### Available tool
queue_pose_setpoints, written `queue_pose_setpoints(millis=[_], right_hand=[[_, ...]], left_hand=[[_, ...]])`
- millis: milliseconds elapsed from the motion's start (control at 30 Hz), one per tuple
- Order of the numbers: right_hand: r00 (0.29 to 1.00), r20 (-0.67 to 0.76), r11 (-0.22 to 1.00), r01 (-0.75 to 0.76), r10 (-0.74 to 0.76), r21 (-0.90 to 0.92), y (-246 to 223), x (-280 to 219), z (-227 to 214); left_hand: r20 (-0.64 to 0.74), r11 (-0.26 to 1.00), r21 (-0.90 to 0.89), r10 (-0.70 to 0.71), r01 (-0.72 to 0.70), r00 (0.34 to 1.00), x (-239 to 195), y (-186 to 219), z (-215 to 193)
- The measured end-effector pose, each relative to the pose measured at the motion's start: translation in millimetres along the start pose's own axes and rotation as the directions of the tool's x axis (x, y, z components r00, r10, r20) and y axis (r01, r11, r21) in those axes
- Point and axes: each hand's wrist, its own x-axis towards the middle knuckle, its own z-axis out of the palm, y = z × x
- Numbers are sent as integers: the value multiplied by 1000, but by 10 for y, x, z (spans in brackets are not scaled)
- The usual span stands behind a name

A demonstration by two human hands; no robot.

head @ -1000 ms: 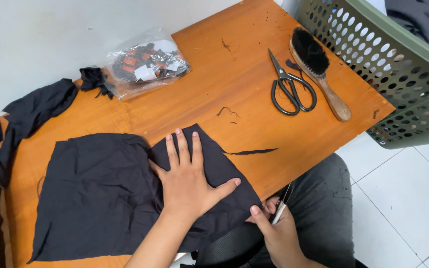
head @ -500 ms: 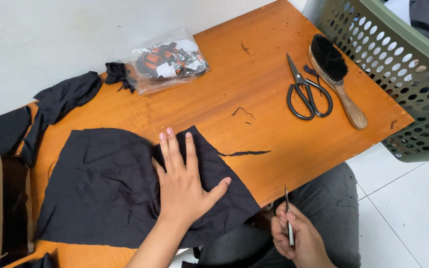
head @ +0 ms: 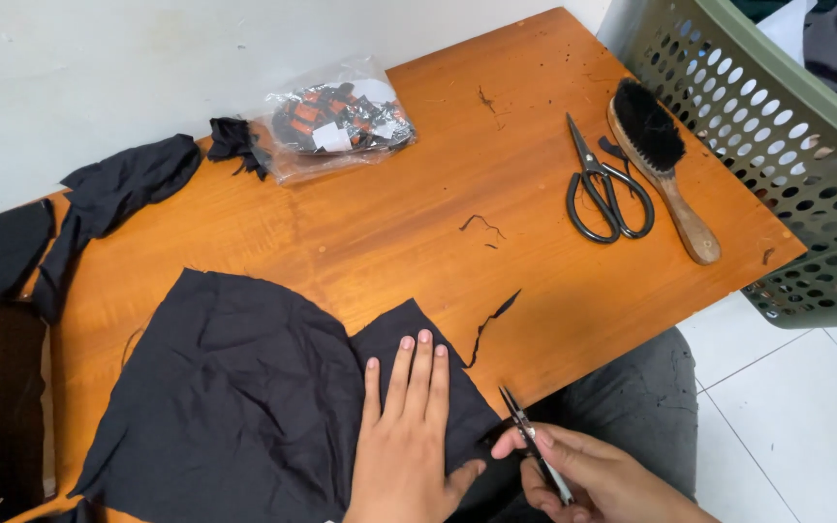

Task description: The person cuts a piece of black fabric using a small pair of scissors on a wooden table. They trim the edges and remove loose threads from the material.

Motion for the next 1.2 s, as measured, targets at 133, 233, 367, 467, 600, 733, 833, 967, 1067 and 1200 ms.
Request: queue_pose_setpoints(millis=[133, 233, 367, 467, 600, 733, 833, 967, 1067, 1200], right_hand=[[999, 45, 993, -24, 19, 118, 74, 58, -27], [997, 38, 980, -67, 61, 185, 96, 64, -15], [990, -104, 991, -84, 95, 108, 103, 75, 21], [989, -136, 998, -61, 57, -19, 120, 111, 29], [980, -185, 997, -73, 70, -9, 228, 137, 19], [994, -104, 996, -43, 35, -75, 210, 151, 35], [960, -232, 987, -160, 155, -2, 165, 141, 110], [981, -190, 999, -51, 52, 10, 257, 204, 51], [996, -21, 996, 87, -87, 4, 286, 254, 26], [985, 71, 988, 156, -156, 8, 336, 312, 15]], left_hand=[[-15, 995, -75, -59, 58, 998, -91, 74, 5], [-20, 998, -38, -45, 44, 999, -181, 108, 78], [-17, 984, -165, -77, 73, 997, -199, 133, 64], [-11, 910, -383, -176, 158, 984, -78, 113, -104], [-52, 863, -446, -290, 237, 956, 13, 111, -158], [-36, 909, -361, -239, 210, 970, 7, 95, -50], [-9, 907, -370, -221, 202, 975, 11, 92, -55], [-3, 906, -364, -230, 214, 973, 11, 90, -58], [-1, 905, -368, -228, 212, 974, 12, 87, -59], [-6, 911, -358, -223, 206, 975, 7, 85, -44]])
